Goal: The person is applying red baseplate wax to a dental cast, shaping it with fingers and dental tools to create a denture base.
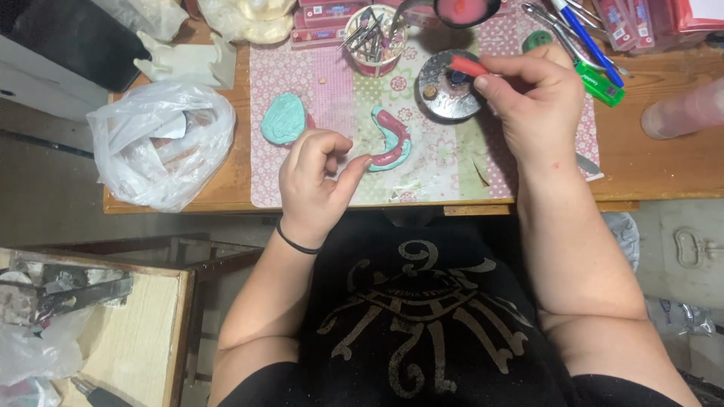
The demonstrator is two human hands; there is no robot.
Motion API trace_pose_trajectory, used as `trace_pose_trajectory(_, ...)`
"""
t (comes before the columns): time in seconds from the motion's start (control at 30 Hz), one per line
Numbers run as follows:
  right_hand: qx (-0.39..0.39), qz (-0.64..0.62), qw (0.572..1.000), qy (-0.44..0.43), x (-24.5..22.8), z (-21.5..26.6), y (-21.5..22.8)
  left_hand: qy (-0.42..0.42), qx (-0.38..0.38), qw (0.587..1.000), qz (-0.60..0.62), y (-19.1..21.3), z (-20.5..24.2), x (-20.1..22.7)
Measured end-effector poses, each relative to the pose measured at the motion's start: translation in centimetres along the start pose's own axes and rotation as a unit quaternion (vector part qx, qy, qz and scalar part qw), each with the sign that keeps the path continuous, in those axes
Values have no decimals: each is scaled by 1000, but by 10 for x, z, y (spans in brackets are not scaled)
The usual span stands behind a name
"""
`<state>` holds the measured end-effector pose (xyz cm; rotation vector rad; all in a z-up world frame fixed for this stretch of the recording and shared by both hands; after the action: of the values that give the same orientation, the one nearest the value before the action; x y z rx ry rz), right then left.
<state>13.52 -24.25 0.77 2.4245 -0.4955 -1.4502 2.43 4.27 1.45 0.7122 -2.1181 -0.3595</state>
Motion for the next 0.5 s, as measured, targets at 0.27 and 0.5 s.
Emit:
trace_pose_trajectory(0.27,16,3,998,63,-7,15,8,8,-3,1000,0,5,8,-3)
trace_pose_trajectory(0.5,-153,-39,982,100,-78,48,-53,9,0,999,39,3,6,-1)
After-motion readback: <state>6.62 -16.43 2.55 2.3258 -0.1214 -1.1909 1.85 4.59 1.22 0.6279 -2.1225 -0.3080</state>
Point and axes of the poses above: each hand's wrist, its own z-axis away from the middle knuckle, its own y-axis out of the back of the hand, x = y × z, the point moved 5 cm from there along -z, towards the middle knuckle, and after that the axes turned 2 degrees about y, right-handed, at the moved point
